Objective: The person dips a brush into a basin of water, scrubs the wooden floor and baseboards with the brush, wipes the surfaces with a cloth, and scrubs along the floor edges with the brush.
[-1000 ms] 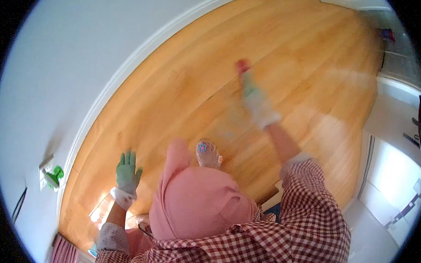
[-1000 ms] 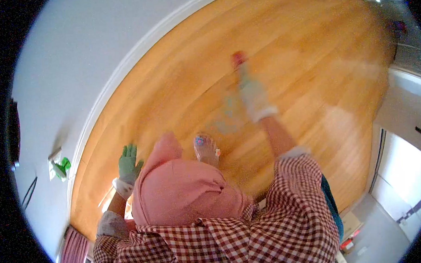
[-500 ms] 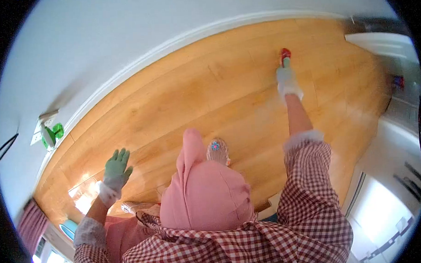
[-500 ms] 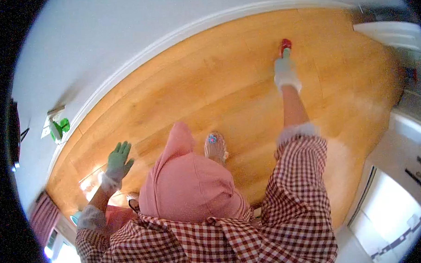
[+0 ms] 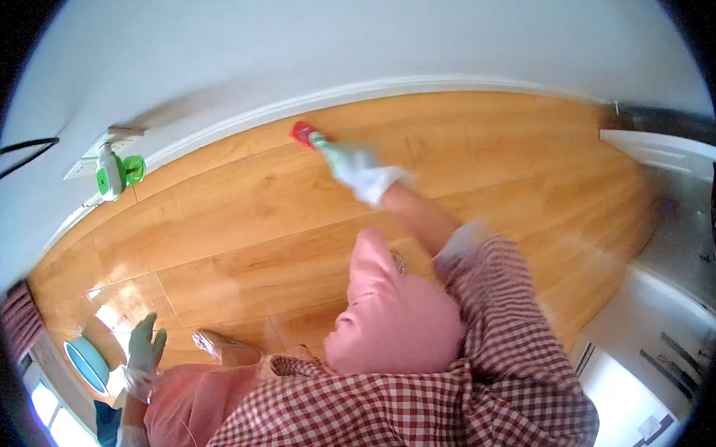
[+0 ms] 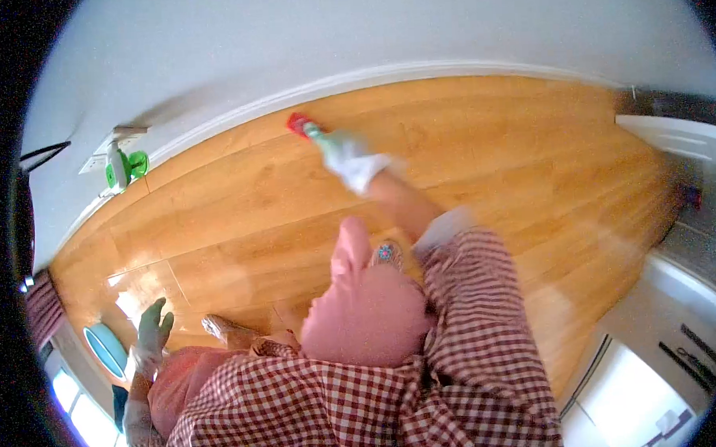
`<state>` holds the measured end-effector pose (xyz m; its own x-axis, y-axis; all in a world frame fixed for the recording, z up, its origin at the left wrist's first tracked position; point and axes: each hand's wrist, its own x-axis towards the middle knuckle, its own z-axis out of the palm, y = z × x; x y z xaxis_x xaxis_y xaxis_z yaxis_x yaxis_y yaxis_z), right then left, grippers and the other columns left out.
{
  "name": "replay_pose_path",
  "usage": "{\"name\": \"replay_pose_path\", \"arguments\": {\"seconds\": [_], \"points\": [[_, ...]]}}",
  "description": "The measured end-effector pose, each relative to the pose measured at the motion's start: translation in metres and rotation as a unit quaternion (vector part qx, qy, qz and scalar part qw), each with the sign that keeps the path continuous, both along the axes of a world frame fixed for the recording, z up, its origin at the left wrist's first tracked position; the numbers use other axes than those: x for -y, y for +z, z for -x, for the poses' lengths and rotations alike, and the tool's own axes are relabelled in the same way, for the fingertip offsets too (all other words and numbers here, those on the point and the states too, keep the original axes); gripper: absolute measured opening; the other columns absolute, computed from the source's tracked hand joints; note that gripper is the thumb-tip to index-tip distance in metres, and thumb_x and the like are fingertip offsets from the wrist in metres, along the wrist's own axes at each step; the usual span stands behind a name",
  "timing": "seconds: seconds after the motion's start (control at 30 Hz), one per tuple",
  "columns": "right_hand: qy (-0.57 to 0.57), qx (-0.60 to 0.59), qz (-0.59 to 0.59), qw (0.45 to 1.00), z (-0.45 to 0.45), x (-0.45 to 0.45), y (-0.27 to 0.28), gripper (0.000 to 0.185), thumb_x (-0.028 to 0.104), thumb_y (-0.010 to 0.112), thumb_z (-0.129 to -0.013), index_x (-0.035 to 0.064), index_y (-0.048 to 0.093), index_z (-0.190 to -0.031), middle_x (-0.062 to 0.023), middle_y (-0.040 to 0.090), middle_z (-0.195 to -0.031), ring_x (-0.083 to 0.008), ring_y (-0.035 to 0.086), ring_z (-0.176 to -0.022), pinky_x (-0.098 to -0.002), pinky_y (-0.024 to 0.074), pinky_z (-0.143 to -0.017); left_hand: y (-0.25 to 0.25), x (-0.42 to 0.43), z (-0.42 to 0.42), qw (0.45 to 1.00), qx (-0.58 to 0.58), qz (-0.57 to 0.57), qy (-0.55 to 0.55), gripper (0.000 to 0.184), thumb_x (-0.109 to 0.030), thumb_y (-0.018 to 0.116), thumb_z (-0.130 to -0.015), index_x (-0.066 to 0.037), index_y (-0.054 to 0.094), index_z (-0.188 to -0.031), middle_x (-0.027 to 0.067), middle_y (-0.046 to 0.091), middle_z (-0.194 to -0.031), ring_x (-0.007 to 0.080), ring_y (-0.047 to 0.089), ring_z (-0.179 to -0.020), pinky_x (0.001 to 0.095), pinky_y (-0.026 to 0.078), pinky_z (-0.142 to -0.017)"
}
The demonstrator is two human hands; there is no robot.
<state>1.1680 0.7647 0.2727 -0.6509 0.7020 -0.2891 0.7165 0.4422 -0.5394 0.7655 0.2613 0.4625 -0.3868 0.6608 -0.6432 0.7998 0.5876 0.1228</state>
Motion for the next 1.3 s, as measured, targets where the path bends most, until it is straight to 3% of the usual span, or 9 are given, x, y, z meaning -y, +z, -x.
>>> {"name": "replay_pose_path", "arguments": {"seconds": [0.2, 0.6, 0.63, 0.7, 0.77, 0.87, 1.0, 1.13, 1.3], "points": [[-0.009, 0.344, -0.005, 0.939, -0.158, -0.221, 0.064, 0.059, 0.057, 0.046, -0.104, 0.0092, 0.066, -0.132, -0.0189, 0.074, -0.103, -0.0357, 0.070, -0.083, -0.0472, 0.0531, -0.078, -0.002, 0.071, -0.044, 0.988, -0.033, -0.015, 0.150, 0.049, -0.025, 0.066, -0.096, 0.003, 0.060, -0.136, 0.0260, 0.067, -0.126, 0.0375, 0.064, -0.118, 0.0423, 0.049, -0.100], [0.178, 0.062, 0.017, 0.982, 0.070, -0.073, 0.012, 0.082, 0.075, 0.034, -0.099, 0.0032, 0.068, -0.122, -0.0234, 0.070, -0.109, -0.0438, 0.064, -0.107, -0.0507, 0.0449, -0.103, 0.002, 0.039, -0.052, 0.976, -0.038, -0.067, 0.206, 0.047, -0.025, 0.062, -0.100, 0.003, 0.059, -0.138, 0.0257, 0.065, -0.133, 0.0367, 0.062, -0.125, 0.0415, 0.047, -0.106], [0.267, 0.102, -0.057, 0.957, 0.054, -0.083, 0.019, 0.050, 0.048, 0.038, -0.104, 0.0168, 0.053, -0.140, -0.0214, 0.068, -0.101, -0.0401, 0.066, -0.099, -0.0505, 0.0498, -0.091, 0.012, 0.025, -0.062, 0.969, -0.017, -0.087, 0.230, 0.048, -0.026, 0.063, -0.100, 0.002, 0.059, -0.138, 0.0259, 0.064, -0.134, 0.0369, 0.062, -0.124, 0.0414, 0.047, -0.106], [0.319, 0.185, -0.191, 0.910, -0.012, -0.113, 0.044, 0.063, 0.002, 0.041, -0.098, 0.0306, 0.045, -0.154, -0.0150, 0.063, -0.086, -0.0338, 0.063, -0.070, -0.0498, 0.0534, -0.067, 0.018, 0.006, -0.077, 0.960, 0.019, -0.117, 0.255, 0.049, -0.026, 0.064, -0.098, 0.002, 0.060, -0.138, 0.0264, 0.064, -0.133, 0.0369, 0.063, -0.122, 0.0411, 0.048, -0.103], [0.259, 0.264, -0.152, 0.917, -0.047, -0.137, 0.042, 0.045, 0.043, 0.034, -0.111, 0.0263, 0.057, -0.146, -0.0192, 0.072, -0.103, -0.0390, 0.070, -0.084, -0.0513, 0.0543, -0.072, 0.018, -0.007, -0.080, 0.953, 0.038, -0.143, 0.263, 0.049, -0.026, 0.065, -0.097, 0.002, 0.060, -0.138, 0.0268, 0.065, -0.131, 0.0367, 0.064, -0.119, 0.0407, 0.050, -0.100], [0.073, 0.259, 0.008, 0.963, 0.007, -0.090, 0.081, 0.093, 0.082, 0.025, -0.097, 0.0069, 0.069, -0.131, -0.0239, 0.069, -0.128, -0.0406, 0.064, -0.121, -0.0477, 0.0469, -0.103, 0.043, -0.043, -0.078, 0.946, 0.096, -0.063, 0.304, 0.050, -0.024, 0.066, -0.096, 0.003, 0.059, -0.138, 0.0271, 0.067, -0.128, 0.0360, 0.066, -0.116, 0.0402, 0.052, -0.097], [0.216, 0.132, 0.016, 0.967, 0.183, -0.005, -0.010, 0.075, 0.064, 0.027, -0.107, 0.0050, 0.072, -0.110, -0.0241, 0.070, -0.090, -0.0429, 0.064, -0.078, -0.0521, 0.0502, -0.079, 0.007, -0.024, -0.070, 0.934, 0.116, -0.219, 0.258, 0.052, -0.028, 0.065, -0.097, 0.001, 0.059, -0.139, 0.0280, 0.068, -0.124, 0.0348, 0.068, -0.102, 0.0404, 0.054, -0.089], [0.273, 0.087, -0.050, 0.957, 0.294, 0.077, 0.012, 0.051, 0.044, 0.022, -0.113, 0.0175, 0.059, -0.138, -0.0236, 0.070, -0.098, -0.0427, 0.068, -0.089, -0.0540, 0.0519, -0.081, 0.007, -0.026, -0.064, 0.931, 0.125, -0.148, 0.309, 0.056, -0.033, 0.064, -0.100, 0.000, 0.054, -0.144, 0.0296, 0.065, -0.129, 0.0383, 0.066, -0.113, 0.0414, 0.052, -0.097], [0.240, 0.264, -0.113, 0.927, 0.144, -0.014, 0.041, 0.060, 0.052, 0.021, -0.112, 0.0159, 0.056, -0.144, -0.0240, 0.072, -0.103, -0.0419, 0.067, -0.102, -0.0507, 0.0503, -0.090, -0.019, 0.001, -0.051, 0.883, 0.202, -0.216, 0.364, 0.056, -0.035, 0.064, -0.097, -0.003, 0.057, -0.143, 0.0275, 0.070, -0.113, 0.0357, 0.067, -0.102, 0.0408, 0.052, -0.093]]}}
